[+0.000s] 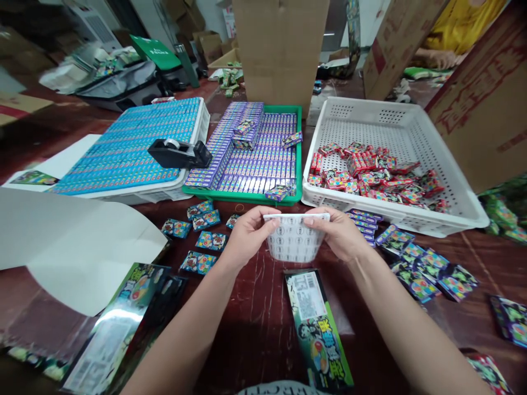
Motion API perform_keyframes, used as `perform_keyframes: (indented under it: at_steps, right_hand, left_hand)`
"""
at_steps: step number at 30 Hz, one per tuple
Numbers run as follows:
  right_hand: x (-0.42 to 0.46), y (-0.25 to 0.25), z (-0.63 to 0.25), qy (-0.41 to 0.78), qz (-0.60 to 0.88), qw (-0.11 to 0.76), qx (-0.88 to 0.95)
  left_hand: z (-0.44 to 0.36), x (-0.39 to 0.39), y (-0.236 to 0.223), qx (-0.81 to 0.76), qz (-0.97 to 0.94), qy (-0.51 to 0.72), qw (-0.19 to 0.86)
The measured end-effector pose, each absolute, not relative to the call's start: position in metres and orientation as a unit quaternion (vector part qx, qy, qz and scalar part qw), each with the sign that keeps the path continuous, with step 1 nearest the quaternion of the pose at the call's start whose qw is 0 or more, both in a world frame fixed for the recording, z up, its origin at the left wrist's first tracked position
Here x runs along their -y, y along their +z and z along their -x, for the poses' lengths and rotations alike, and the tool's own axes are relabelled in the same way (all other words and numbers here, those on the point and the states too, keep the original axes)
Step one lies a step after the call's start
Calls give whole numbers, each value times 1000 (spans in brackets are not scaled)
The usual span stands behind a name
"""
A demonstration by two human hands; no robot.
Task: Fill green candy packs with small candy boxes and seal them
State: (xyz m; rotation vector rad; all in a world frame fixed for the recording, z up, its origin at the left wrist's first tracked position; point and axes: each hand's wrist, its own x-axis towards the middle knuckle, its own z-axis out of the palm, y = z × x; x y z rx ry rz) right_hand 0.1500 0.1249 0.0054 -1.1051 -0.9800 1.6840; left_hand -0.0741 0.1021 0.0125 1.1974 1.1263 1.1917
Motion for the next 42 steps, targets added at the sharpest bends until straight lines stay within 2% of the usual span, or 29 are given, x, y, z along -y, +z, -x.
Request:
perform_keyframes:
  at_steps: [9, 16, 22, 27, 32, 37, 40, 42]
  right_hand:
    - [-126, 1, -147, 611, 477, 441, 454]
    - [-135, 0, -167, 593, 483, 412, 495]
    - [-138, -5, -173, 565, 470, 421, 532]
    - [-136, -3, -172, 505, 512, 364, 592]
    - [-143, 4, -183, 502, 510, 320, 621]
    - [-156, 14, -194, 409, 478, 292, 720]
    - [-159, 14, -192, 381, 472, 329, 724]
    - [-161, 9, -187, 407, 465, 351, 703]
  left_hand:
    - [68, -106, -2, -515, -432, 522, 526]
    - [71, -109, -14, -530, -440, 520, 505]
    - [73, -113, -18, -522, -447, 532, 495]
    - [76, -117, -23, -550, -453, 521, 470]
    - [81, -121, -28, -567, -475, 506, 444]
    - [81, -124, -31, -567, -509, 485, 429]
    - [82, -125, -32, -570, -532, 471, 413]
    - [83, -126, -33, -571, -554, 457, 398]
